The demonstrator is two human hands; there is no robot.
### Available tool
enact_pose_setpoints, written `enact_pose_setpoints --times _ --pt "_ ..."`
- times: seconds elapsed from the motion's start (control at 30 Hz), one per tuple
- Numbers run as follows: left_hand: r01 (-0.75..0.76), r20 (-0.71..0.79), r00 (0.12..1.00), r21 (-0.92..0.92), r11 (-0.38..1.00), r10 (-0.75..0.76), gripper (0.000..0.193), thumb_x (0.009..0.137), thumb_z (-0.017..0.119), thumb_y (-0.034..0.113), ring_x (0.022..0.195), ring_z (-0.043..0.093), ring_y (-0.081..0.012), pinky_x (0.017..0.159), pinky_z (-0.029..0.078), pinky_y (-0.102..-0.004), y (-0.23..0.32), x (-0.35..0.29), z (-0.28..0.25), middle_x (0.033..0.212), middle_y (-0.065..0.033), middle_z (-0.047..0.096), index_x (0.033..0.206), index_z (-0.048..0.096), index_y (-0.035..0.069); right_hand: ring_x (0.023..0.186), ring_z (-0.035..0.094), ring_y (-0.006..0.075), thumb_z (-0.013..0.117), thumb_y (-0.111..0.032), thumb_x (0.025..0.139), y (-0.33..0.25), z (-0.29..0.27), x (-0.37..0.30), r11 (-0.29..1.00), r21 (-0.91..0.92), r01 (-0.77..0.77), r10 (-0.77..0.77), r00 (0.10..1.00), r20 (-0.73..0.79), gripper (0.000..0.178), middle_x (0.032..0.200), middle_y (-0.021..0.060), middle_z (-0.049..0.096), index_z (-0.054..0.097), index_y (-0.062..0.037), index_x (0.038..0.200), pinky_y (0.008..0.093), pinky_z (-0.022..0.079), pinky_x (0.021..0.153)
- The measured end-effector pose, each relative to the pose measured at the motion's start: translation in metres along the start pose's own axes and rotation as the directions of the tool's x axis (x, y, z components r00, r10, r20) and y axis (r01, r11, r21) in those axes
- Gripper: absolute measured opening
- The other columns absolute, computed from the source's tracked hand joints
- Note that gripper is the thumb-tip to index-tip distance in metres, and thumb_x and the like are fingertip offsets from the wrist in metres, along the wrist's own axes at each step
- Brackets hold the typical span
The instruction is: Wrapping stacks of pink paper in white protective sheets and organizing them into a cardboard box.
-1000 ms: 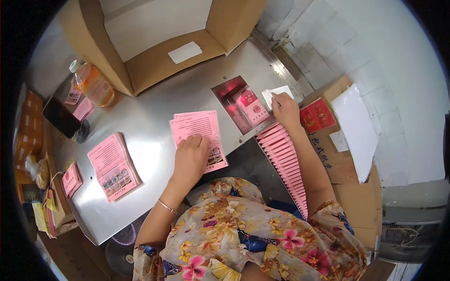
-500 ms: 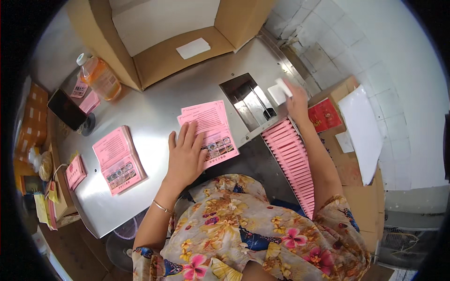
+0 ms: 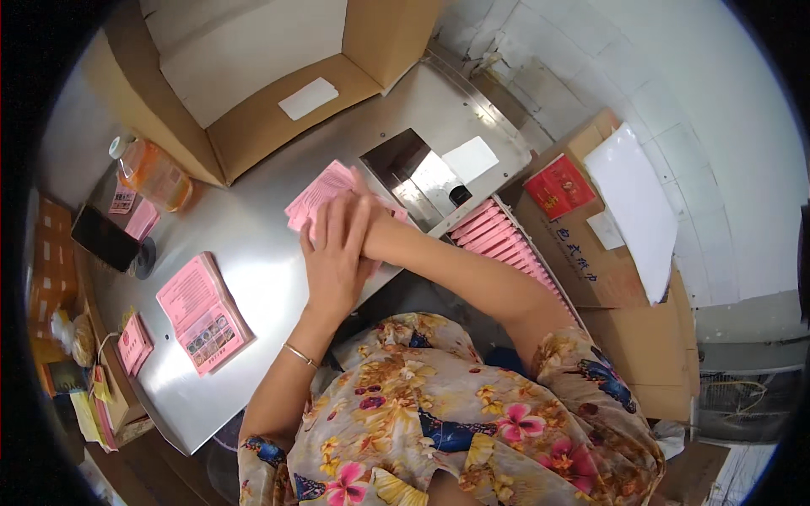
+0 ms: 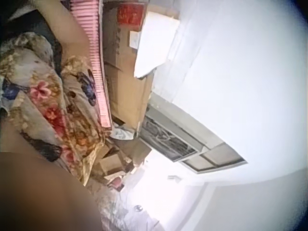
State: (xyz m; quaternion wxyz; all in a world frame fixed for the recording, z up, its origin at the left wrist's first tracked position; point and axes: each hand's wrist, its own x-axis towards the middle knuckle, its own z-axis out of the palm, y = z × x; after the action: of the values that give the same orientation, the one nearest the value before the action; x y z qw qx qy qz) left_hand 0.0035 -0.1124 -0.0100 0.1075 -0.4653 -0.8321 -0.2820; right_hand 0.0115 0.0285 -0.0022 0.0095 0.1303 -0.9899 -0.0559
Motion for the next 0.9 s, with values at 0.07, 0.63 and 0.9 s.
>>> enact_pose_setpoints --times 0.07,0.63,0.9 --pt "0.039 -0.072 0.997 0.097 0.995 -0.032 0.091 0.072 0.082 0.026 0.139 0.039 -0.0366 0.112 0.028 -0.0557 -0.005 0.002 -0.003 0.151 -0.0155 0.042 0.151 0.041 0.011 0.123 0.056 0.0307 0.06 -0.015 0.086 0.009 -0.011 0.002 0.991 0.038 0.126 -0.131 0.971 0.202 0.036 0.124 0.0111 0.064 0.064 -0.0072 0.121 0.0555 0.023 0.119" --pt "-0.131 -0.005 0.991 -0.007 0.991 0.131 0.017 0.08 0.071 0.018 0.08 0.06 -0.0333 0.07 0.047 -0.0456 -0.023 0.004 -0.02 0.084 -0.0129 0.061 0.086 0.061 0.006 0.146 0.028 0.0417 0.06 -0.028 0.095 0.154 0.023 -0.191 0.933 0.239 -0.27 0.291 0.955 -0.058 0.058 0.16 0.0157 0.031 0.046 -0.0124 0.149 0.0553 0.023 0.116" --pt "0.294 -0.034 0.956 0.088 0.952 -0.292 0.019 0.087 0.072 0.021 0.075 0.063 -0.0339 0.067 0.049 -0.0416 -0.058 -0.005 -0.03 0.082 -0.0154 0.066 0.09 0.063 0.004 0.109 0.067 0.0298 0.06 0.004 0.083 0.093 0.0 -0.168 0.753 0.622 -0.214 0.496 0.805 -0.324 0.048 0.118 0.0159 0.071 0.065 -0.0062 0.13 0.0373 0.049 0.098"
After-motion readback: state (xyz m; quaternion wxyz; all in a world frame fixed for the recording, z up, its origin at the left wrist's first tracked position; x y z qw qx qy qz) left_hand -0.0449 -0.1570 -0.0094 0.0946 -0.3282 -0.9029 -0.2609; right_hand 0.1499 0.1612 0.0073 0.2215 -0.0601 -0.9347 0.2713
